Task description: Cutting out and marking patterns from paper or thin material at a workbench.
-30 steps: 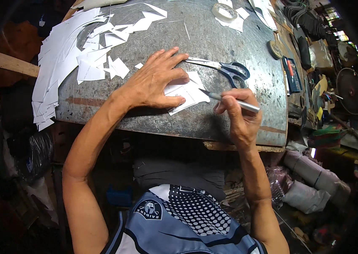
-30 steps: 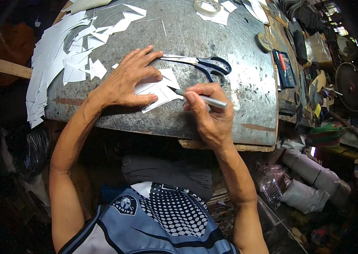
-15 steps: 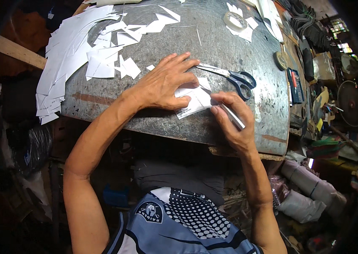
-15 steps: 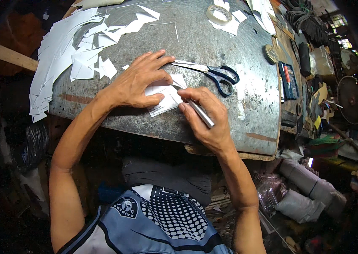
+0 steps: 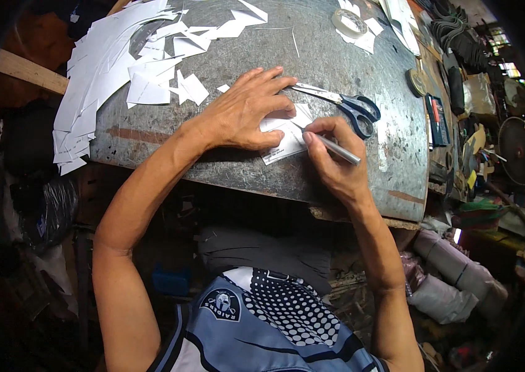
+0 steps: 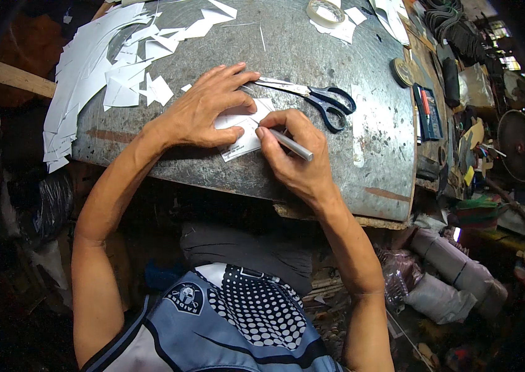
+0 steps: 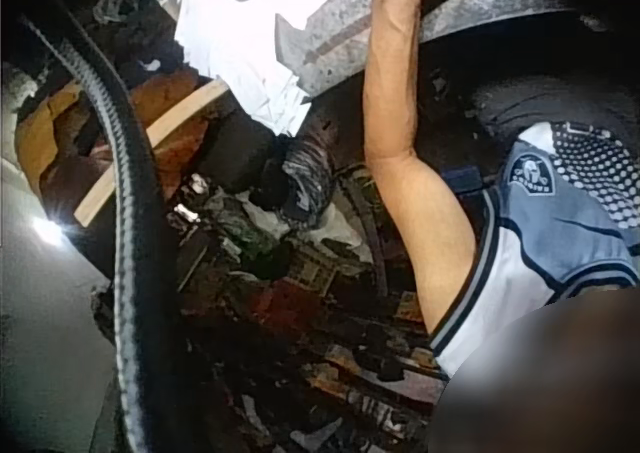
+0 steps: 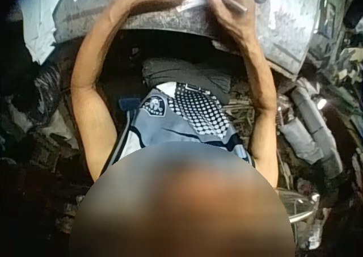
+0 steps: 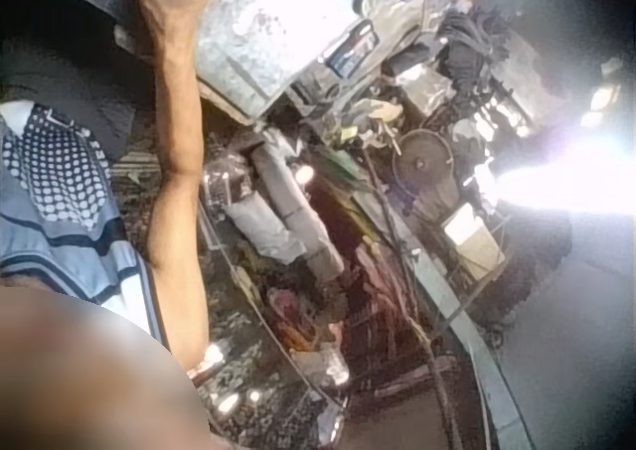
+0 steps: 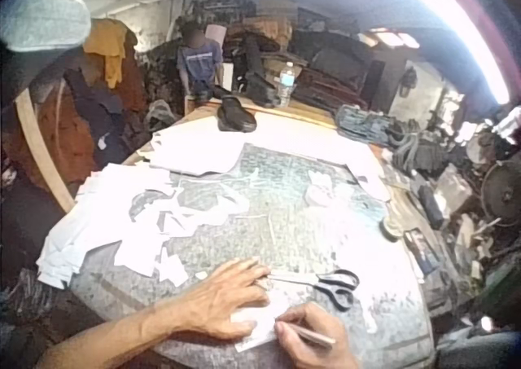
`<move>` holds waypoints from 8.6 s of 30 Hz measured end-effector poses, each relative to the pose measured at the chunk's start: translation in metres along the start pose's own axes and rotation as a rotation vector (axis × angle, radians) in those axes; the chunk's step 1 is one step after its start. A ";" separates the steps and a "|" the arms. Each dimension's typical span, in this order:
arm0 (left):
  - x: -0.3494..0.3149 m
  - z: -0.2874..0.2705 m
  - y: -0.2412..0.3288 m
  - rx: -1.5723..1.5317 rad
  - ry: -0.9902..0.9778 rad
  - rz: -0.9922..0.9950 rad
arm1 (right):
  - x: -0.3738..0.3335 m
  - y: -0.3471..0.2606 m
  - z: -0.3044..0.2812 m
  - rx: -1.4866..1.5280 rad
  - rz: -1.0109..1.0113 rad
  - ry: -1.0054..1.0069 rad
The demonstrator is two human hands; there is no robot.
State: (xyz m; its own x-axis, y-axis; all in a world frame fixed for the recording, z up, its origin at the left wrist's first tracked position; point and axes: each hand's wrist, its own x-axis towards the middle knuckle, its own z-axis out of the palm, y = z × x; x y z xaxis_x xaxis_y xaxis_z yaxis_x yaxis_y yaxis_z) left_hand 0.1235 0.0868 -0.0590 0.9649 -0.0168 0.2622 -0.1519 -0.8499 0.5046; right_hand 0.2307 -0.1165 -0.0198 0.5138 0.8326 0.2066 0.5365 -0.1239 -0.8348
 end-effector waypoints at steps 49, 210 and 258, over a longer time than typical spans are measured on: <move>-0.001 0.003 0.001 -0.004 0.022 -0.027 | 0.004 0.007 0.003 -0.061 -0.045 -0.051; -0.105 0.011 0.122 0.215 0.485 -0.332 | -0.032 0.013 -0.046 -0.788 -0.703 -0.020; 0.005 -0.010 0.069 -0.295 0.066 -0.415 | -0.071 0.012 -0.075 -0.167 -0.242 0.417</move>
State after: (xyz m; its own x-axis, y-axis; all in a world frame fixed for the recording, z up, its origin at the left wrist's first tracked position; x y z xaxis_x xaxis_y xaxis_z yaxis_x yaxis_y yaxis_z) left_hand 0.1155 0.0335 -0.0147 0.9427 0.3317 0.0370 0.1778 -0.5929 0.7854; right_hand 0.2511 -0.2174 -0.0067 0.5667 0.5664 0.5984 0.7553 -0.0670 -0.6519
